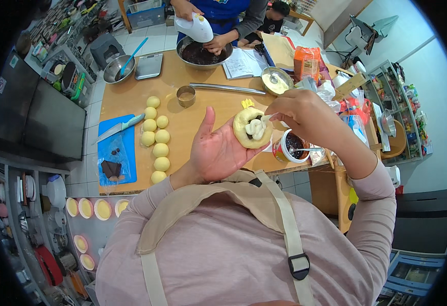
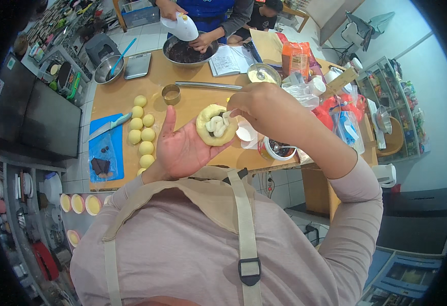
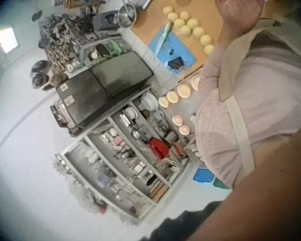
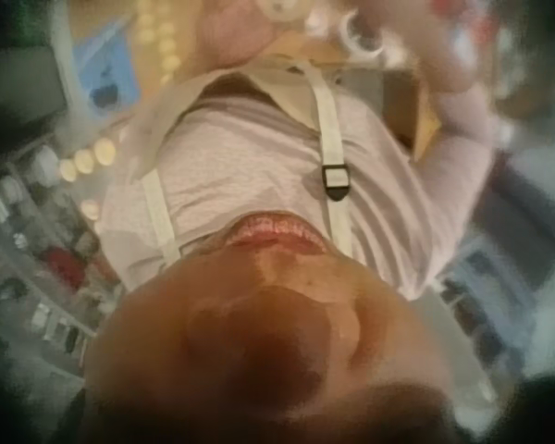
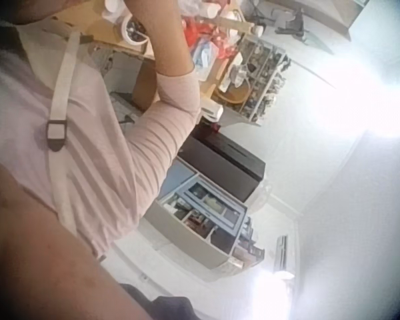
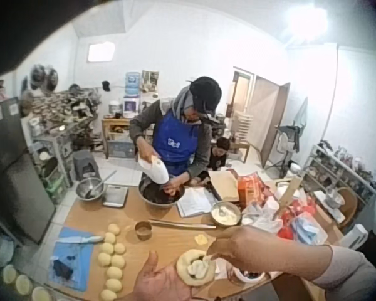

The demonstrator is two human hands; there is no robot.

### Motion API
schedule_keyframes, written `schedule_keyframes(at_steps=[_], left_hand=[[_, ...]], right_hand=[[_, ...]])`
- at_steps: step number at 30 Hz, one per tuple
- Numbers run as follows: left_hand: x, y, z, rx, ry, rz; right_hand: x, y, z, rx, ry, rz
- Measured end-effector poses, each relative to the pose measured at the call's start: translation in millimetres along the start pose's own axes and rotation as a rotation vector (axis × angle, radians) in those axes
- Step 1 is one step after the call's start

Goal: The person flattens a piece of dough by hand, places chocolate pieces and a white filling inside, and rolls it into a ball. They then place the filled dough ball into a small paper cup on a baking tray and repeat the process with more dough and fillings.

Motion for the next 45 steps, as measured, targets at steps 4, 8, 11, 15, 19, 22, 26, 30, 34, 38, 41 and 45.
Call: schedule_keyframes(at_steps=[4,8,11,15,19,22,26,30,34,38,41,45], left_hand=[[-1.0,-1.3,0.2,-0.006,0.004,0.009],[-2.0,0.9,-1.5,-0.017,0.014,-0.011],[-0.4,0.9,-1.2,-0.014,-0.012,0.0],[-1.0,-0.1,-2.5,-0.003,-0.007,-0.008],[1.5,-0.1,-2.8,-0.015,-0.03,0.088],[2.0,1.9,-2.8,-0.02,-0.011,0.063],[3.9,6.5,-3.9,-0.03,0.001,0.071],[2.8,9.9,-9.9,-0.021,-0.004,0.044],[1.5,18.2,-14.3,0.016,-0.028,0.041],[4.2,26.6,-15.6,0.055,-0.019,0.099],[5.5,34.9,-13.0,0.072,-0.029,0.109],[11.5,56.4,0.9,0.084,-0.003,0.058]], right_hand=[[-4.0,4.9,3.5,-0.044,-0.017,-0.067],[-4.7,10.6,3.6,-0.063,-0.002,-0.077],[-2.3,11.4,4.7,-0.073,-0.017,-0.143],[-7.4,17.8,4.6,0.014,0.011,-0.186],[-7.3,14.8,6.2,0.024,0.03,-0.083],[-1.8,8.2,4.3,-0.025,-0.006,-0.047],[-2.1,10.7,2.6,-0.075,-0.017,-0.01],[2.6,13.1,0.8,-0.094,-0.004,-0.104],[4.6,13.4,-3.9,-0.105,0.023,-0.198],[1.2,12.9,-9.3,-0.138,0.003,-0.197],[-4.3,11.7,-17.8,-0.085,-0.003,-0.145],[-12.8,-1.9,-37.3,-0.035,0.073,-0.286]])
Point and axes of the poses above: each hand's wrist, its own z-axis towards the middle knuckle, its own x-axis out of the palm, y = z × x, the point moved 1 cm from there along z, towards the middle knuckle, and after that the axes turned 4 degrees about x, right-handed, at the moved point
